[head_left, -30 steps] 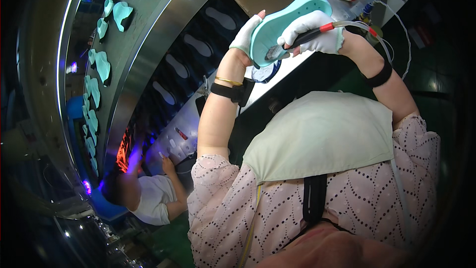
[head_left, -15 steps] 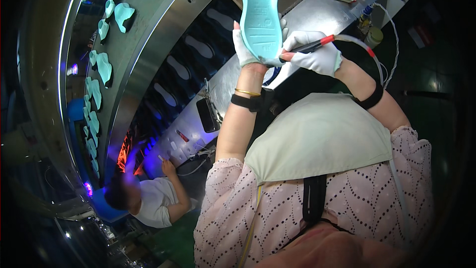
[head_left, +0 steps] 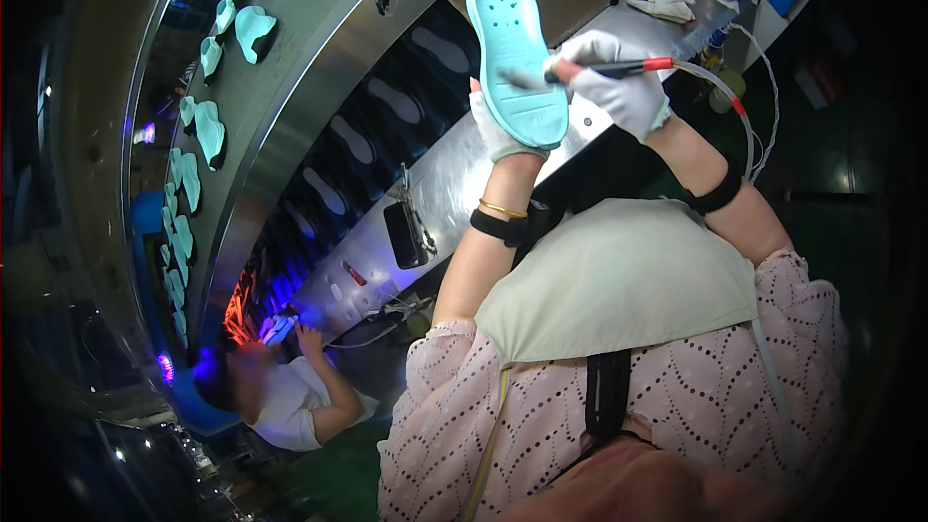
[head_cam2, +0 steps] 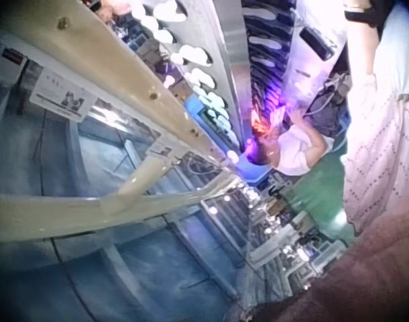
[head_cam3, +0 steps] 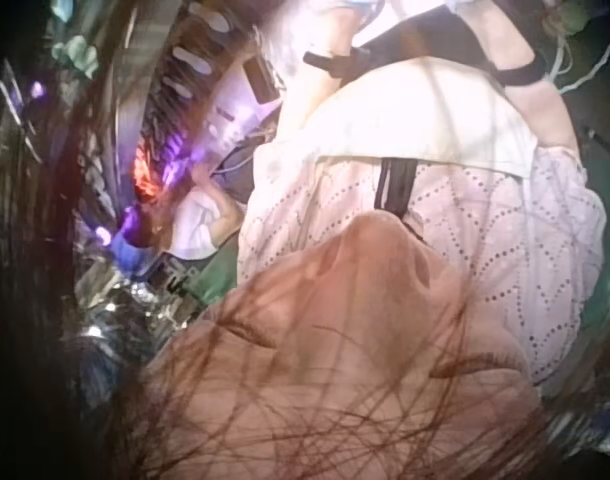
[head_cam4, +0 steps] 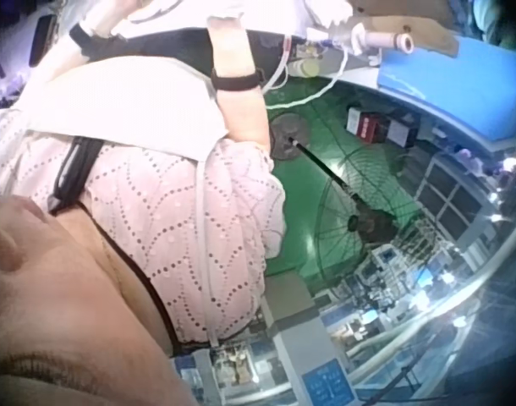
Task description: Applying glue to the interior of shoe soles using a brush at a manufacturing workstation.
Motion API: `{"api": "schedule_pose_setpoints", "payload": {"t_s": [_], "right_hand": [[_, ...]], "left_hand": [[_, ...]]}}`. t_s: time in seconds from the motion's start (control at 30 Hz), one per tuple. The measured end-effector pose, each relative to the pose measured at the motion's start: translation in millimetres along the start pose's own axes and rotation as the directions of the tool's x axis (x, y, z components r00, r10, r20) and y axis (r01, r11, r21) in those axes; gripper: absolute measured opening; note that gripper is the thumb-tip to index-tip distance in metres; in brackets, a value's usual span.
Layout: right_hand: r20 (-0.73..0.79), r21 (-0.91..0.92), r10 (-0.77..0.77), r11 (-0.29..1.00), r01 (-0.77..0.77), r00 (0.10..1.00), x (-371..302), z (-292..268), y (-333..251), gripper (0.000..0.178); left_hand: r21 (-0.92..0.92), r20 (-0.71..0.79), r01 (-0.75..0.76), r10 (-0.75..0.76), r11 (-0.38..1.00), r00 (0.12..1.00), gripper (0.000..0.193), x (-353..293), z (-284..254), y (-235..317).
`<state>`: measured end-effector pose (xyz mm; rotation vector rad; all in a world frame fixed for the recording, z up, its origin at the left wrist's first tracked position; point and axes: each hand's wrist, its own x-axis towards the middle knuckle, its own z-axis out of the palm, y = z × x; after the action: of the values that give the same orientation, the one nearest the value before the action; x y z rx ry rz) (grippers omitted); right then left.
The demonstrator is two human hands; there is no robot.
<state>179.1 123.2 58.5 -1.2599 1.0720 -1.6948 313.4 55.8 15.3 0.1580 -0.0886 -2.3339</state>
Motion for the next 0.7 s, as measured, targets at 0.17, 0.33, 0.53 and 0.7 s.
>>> {"api": "schedule_pose_setpoints", "payload": {"t_s": [0.17,0.33,0.53,0.7], "right_hand": [[0.136,-0.396,-0.369,0.83,0.392,0.919,2.1,14.9,1.0,0.008],[0.005,-0.082,-0.073,0.994,0.073,0.997,2.4,6.2,6.3,0.007],[-0.077,0.061,-0.266,0.961,0.271,0.961,48.4,-16.7,0.4,0.01],[0.272,-0.386,-0.221,0.867,0.317,0.937,7.7,0.7,-8.6,0.02]], "left_hand": [[0.4,-0.161,-0.144,0.224,0.905,0.961,0.057,9.2,-14.8,-3.1],[0.318,-0.084,-0.125,0.159,0.94,0.984,0.064,-7.8,4.3,-5.9],[0.33,0.153,0.093,-0.151,0.939,0.977,0.072,-24.1,20.7,-10.9],[0.444,0.038,-0.099,0.092,0.891,0.995,0.065,-17.3,10.4,8.8]]}}
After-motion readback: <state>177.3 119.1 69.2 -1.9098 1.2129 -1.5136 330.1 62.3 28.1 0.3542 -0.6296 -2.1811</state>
